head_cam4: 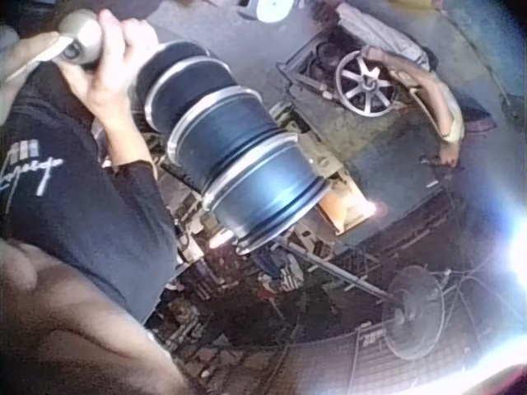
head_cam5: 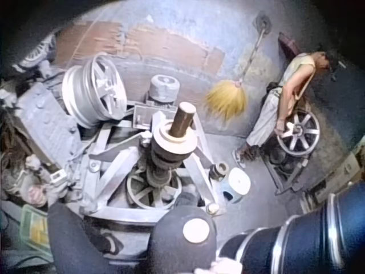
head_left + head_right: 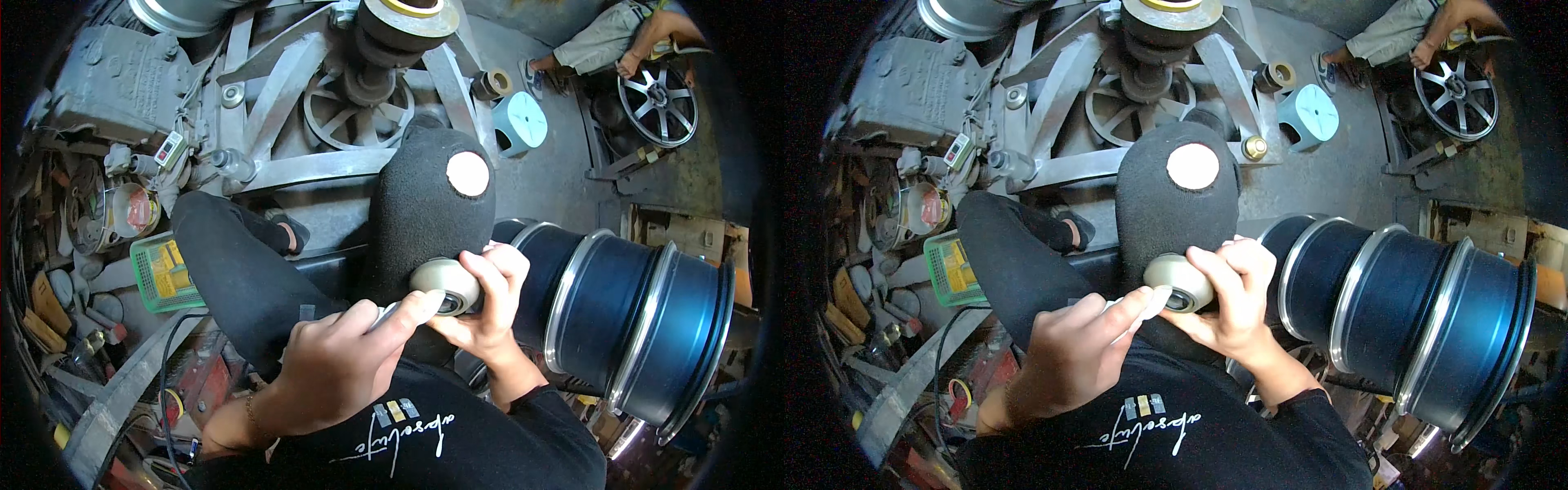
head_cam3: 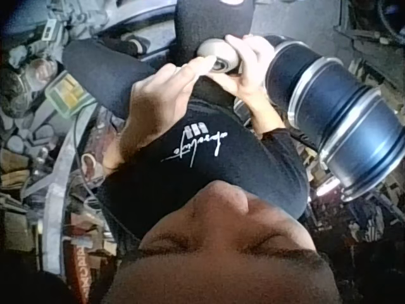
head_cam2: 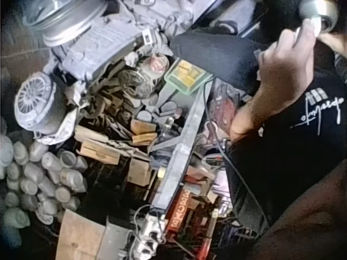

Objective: The person sits on the floor and cleans a small cylindrical mechanical part using a white cloth. They wipe the part repeatedly, rotate it to clean different sides, and then apply a strip of yellow tape to the part's surface.

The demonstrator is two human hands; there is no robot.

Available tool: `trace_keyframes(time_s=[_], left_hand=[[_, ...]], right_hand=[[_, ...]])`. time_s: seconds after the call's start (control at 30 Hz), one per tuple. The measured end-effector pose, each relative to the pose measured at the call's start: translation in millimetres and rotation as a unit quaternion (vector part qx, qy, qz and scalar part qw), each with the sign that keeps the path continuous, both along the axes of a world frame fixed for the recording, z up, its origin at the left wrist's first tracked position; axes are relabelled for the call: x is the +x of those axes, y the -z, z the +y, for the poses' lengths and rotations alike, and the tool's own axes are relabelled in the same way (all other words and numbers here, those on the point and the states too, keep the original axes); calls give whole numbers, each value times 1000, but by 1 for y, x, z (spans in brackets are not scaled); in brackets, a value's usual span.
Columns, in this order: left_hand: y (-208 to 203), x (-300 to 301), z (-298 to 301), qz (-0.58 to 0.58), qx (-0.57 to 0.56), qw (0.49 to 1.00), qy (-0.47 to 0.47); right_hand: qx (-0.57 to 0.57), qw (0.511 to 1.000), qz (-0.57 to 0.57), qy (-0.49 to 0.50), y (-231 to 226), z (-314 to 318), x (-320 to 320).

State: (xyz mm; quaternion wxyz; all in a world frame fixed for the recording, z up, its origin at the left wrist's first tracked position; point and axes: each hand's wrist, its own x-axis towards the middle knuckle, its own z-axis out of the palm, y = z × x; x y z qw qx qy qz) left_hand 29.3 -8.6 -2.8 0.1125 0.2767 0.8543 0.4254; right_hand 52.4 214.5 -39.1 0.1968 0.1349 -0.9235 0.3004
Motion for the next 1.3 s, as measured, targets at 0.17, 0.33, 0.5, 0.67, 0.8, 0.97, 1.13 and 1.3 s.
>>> trace_keyframes(time_s=[0.17,0.33,0.5,0.67,0.8,0.97,1.13,1.3], left_hand=[[12,20,5,-48,27,998,-15],[28,31,14,-80,115,989,-55],[25,26,9,-97,127,986,-56],[18,18,6,-14,90,995,-41],[2,6,-1,4,7,1000,4],[6,12,6,-64,40,996,-49],[9,19,3,-70,33,996,-43],[8,21,2,-96,59,992,-55]], right_hand=[[19,997,63,31,33,-1,12],[-16,997,67,25,35,0,12],[89,991,-47,-85,-16,19,-2],[94,986,-94,-100,-33,18,-6],[113,985,-66,-108,-28,19,-4],[74,996,28,-28,0,6,4],[52,995,75,28,22,-6,11],[56,995,82,19,20,-8,9]])
